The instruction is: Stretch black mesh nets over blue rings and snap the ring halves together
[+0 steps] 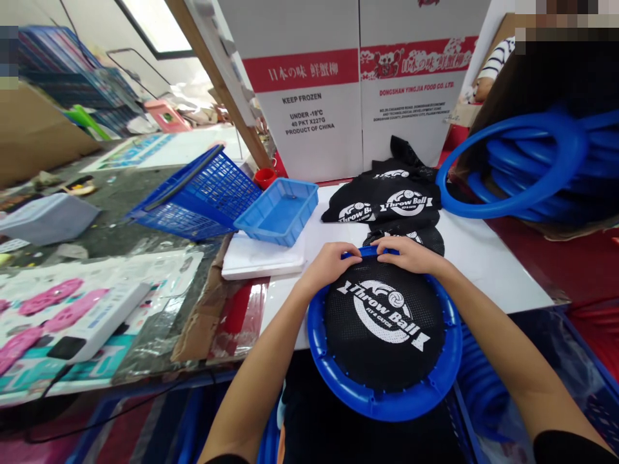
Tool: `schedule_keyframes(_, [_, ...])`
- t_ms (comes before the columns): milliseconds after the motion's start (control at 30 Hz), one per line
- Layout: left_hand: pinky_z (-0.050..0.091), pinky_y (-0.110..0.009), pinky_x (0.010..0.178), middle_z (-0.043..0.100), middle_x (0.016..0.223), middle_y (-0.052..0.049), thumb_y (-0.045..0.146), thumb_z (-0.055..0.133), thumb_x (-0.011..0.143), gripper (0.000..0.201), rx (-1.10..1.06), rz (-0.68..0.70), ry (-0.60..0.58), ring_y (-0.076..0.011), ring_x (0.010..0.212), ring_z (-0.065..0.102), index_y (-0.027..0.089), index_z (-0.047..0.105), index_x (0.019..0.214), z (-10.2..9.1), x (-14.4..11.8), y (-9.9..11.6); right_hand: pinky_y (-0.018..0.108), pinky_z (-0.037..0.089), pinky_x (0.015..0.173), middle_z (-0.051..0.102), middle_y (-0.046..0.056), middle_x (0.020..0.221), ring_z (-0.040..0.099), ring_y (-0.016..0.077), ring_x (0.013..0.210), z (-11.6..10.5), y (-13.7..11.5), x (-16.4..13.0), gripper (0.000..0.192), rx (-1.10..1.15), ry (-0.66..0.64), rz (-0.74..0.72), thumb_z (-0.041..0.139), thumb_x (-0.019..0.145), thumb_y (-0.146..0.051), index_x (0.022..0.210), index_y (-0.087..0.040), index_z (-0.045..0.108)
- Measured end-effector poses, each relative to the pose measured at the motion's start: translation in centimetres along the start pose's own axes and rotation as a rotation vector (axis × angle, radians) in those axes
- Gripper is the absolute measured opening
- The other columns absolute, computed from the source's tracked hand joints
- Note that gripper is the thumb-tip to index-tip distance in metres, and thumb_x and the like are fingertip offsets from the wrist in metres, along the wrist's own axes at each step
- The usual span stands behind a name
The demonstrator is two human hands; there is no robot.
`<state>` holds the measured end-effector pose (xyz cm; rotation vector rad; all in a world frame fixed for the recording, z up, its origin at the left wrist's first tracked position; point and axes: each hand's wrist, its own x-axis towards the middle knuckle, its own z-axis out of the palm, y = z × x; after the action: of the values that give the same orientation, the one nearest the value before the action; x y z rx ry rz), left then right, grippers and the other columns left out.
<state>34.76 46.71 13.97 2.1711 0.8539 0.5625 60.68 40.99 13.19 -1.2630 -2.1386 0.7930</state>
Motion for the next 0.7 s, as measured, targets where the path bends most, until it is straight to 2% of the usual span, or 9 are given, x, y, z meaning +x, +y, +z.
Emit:
schedule_keyframes(267, [0.057,-0.032,0.087,0.083,0.09,-0.003,0.026,0.072,0.087,0.011,-0.151,-0.064,0.031,-0.0223,0.092,0.074,0.02,0.08,0.084,0.2,0.9,-1.2,0.046,0.054,0.106,0.08,0.008,0.122,0.072,0.0293,0.114,0.1,0.3,0.3,0.023,0.03,0.065,0.014,0.059,0.101,-0.042,0.101,-0.024,0.073])
schedule_keyframes(467, [0.059,-0.034,0.09,0.084,0.088,-0.005,0.025,0.076,0.083,0.01,-0.229,-0.089,0.009,-0.0235,0.09,0.076,0.018,0.083,0.083,0.6,1.7,-2.1,0.046,0.053,0.106,0.079,0.009,0.119,0.071,0.0284,0.112,0.4,0.3,0.7,0.021,0.007,0.06,0.033,0.056,0.101,-0.035,0.101,-0.023,0.073])
schedule_keyframes(600, [0.059,-0.035,0.091,0.084,0.089,-0.006,0.024,0.078,0.081,0.009,-0.277,-0.096,0.008,-0.0234,0.09,0.076,0.017,0.083,0.083,0.7,1.9,-2.5,0.046,0.053,0.103,0.076,0.009,0.111,0.07,0.0269,0.105,-0.2,0.5,1.4,0.022,-0.021,0.015,0.047,0.054,0.101,-0.032,0.099,-0.022,0.073])
schedule_keyframes(700, [0.059,-0.035,0.092,0.084,0.089,-0.006,0.024,0.08,0.081,0.008,-0.29,-0.106,-0.038,-0.0229,0.09,0.076,0.017,0.083,0.084,0.3,2.1,-2.6,0.045,0.053,0.104,0.073,0.008,0.111,0.068,0.0255,0.106,-1.2,1.0,2.3,0.022,0.017,-0.111,0.029,0.058,0.1,-0.034,0.094,-0.022,0.074])
